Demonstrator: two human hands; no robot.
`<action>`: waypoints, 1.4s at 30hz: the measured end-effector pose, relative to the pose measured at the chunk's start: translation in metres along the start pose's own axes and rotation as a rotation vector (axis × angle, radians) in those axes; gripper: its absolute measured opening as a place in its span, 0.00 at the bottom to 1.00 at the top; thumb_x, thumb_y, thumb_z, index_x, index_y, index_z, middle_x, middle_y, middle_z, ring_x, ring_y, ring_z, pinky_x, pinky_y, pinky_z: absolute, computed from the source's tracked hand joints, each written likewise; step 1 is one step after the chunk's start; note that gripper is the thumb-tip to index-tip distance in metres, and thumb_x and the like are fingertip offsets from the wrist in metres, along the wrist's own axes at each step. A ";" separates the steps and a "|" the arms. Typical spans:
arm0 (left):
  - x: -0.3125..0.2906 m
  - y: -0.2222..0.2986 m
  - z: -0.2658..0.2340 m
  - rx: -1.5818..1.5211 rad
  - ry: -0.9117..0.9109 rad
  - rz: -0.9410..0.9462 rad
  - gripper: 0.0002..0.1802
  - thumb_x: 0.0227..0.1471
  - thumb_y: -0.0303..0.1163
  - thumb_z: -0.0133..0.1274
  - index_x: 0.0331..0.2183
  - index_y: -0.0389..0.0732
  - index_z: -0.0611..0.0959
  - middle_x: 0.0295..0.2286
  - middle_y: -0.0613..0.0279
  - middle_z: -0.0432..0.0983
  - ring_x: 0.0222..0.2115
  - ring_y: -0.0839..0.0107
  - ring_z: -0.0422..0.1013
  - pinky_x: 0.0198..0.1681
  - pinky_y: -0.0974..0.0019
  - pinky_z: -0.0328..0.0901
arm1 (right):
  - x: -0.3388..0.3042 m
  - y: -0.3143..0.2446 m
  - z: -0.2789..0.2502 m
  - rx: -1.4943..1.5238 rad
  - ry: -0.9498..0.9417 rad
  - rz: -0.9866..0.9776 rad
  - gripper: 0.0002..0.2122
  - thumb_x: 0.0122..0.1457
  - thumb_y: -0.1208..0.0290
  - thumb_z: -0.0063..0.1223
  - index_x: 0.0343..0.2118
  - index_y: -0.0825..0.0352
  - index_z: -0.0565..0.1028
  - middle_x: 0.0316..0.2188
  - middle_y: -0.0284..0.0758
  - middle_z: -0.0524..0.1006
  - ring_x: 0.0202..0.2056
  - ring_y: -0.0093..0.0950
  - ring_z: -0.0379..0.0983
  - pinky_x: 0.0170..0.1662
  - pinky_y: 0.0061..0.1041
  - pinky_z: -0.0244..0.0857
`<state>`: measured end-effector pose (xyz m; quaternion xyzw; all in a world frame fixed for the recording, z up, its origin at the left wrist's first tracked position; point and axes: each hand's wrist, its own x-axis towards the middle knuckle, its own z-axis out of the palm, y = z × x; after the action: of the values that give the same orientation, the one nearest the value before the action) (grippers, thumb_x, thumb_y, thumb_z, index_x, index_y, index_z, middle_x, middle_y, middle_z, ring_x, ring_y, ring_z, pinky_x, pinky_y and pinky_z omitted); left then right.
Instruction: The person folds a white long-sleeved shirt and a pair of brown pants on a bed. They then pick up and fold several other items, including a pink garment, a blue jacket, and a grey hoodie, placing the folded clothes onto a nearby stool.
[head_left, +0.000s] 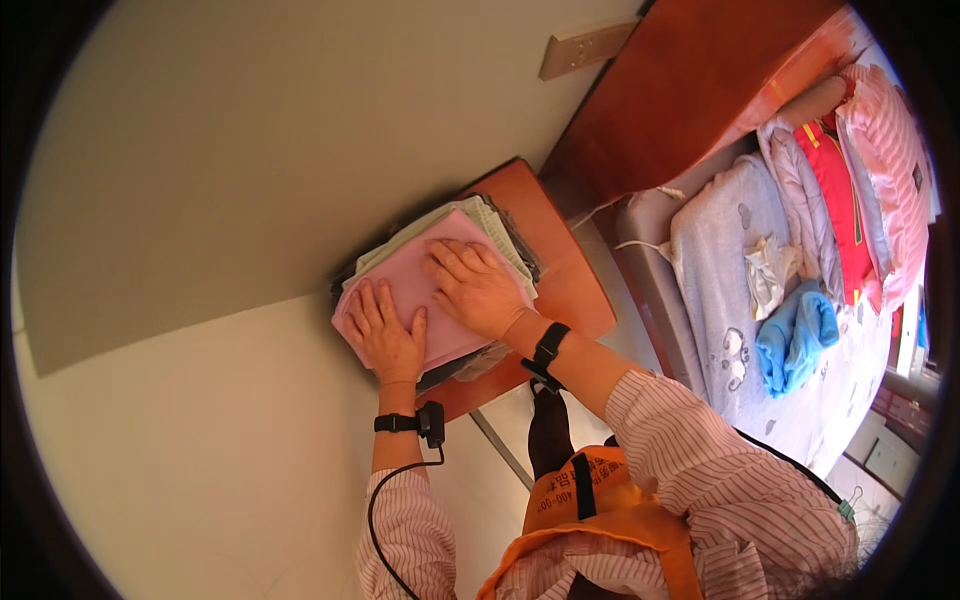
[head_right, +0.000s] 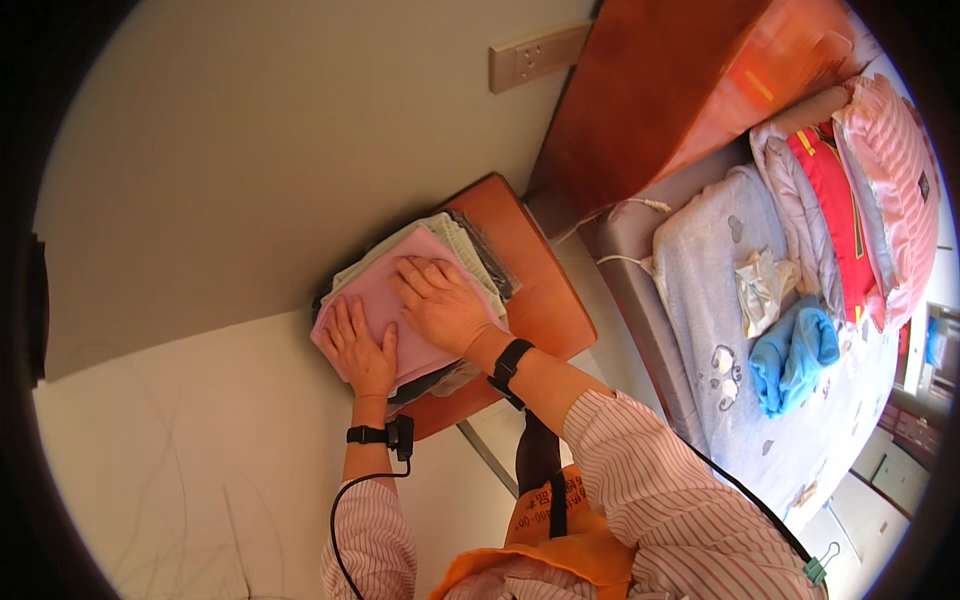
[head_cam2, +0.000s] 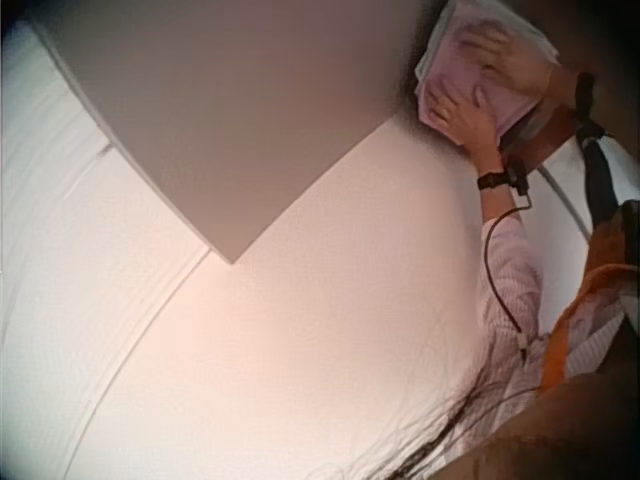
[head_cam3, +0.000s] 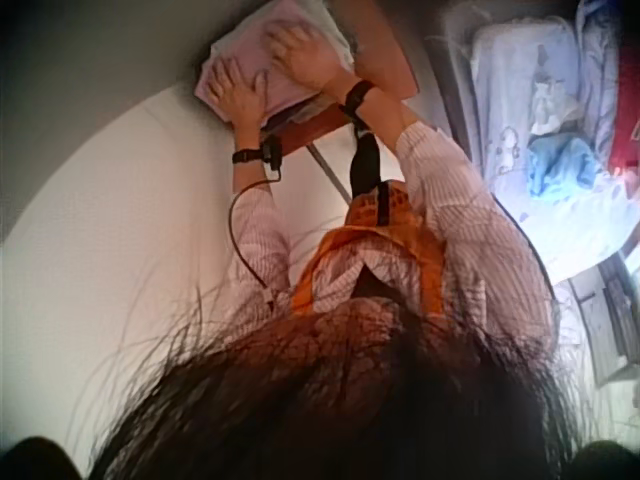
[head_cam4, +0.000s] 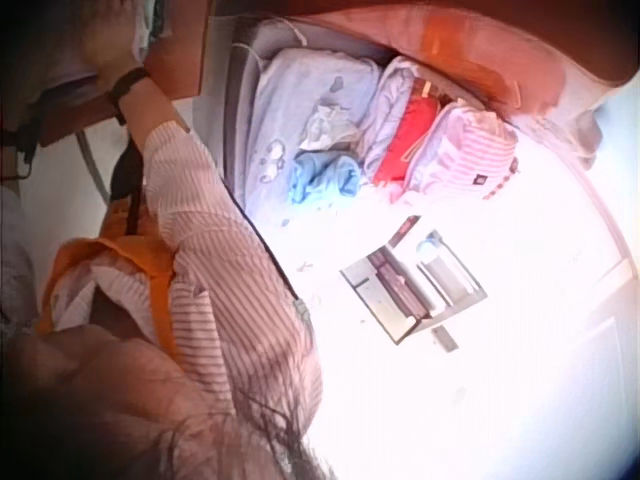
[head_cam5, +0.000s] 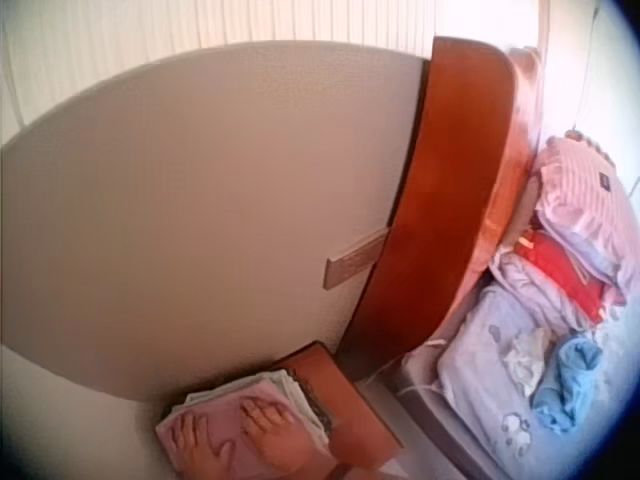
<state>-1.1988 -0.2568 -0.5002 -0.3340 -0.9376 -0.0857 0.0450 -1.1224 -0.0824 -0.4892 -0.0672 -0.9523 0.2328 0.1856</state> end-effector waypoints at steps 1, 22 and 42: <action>-0.004 -0.002 0.001 0.031 0.001 -0.013 0.38 0.48 0.47 0.57 0.58 0.41 0.68 0.61 0.48 0.58 0.60 0.47 0.54 0.63 0.42 0.44 | -0.001 -0.001 0.002 -0.006 -0.011 -0.013 0.22 0.51 0.64 0.59 0.50 0.64 0.73 0.56 0.36 0.68 0.55 0.35 0.64 0.58 0.38 0.57; -0.014 -0.010 0.017 0.242 0.046 0.075 0.37 0.61 0.52 0.43 0.64 0.41 0.60 0.63 0.50 0.53 0.64 0.53 0.49 0.66 0.48 0.40 | -0.077 0.050 -0.078 0.398 0.201 0.112 0.09 0.50 0.74 0.53 0.35 0.64 0.77 0.37 0.38 0.76 0.39 0.38 0.71 0.46 0.37 0.65; -0.011 0.003 0.016 0.286 -0.017 -0.007 0.36 0.58 0.49 0.49 0.61 0.41 0.64 0.62 0.50 0.56 0.63 0.52 0.50 0.65 0.49 0.42 | -0.179 0.247 -0.172 0.929 0.013 0.737 0.07 0.54 0.79 0.50 0.36 0.65 0.75 0.25 0.30 0.75 0.29 0.25 0.72 0.36 0.24 0.66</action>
<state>-1.1886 -0.2583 -0.5170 -0.3217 -0.9417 0.0513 0.0841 -0.8812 0.1687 -0.5211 -0.3066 -0.6635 0.6738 0.1082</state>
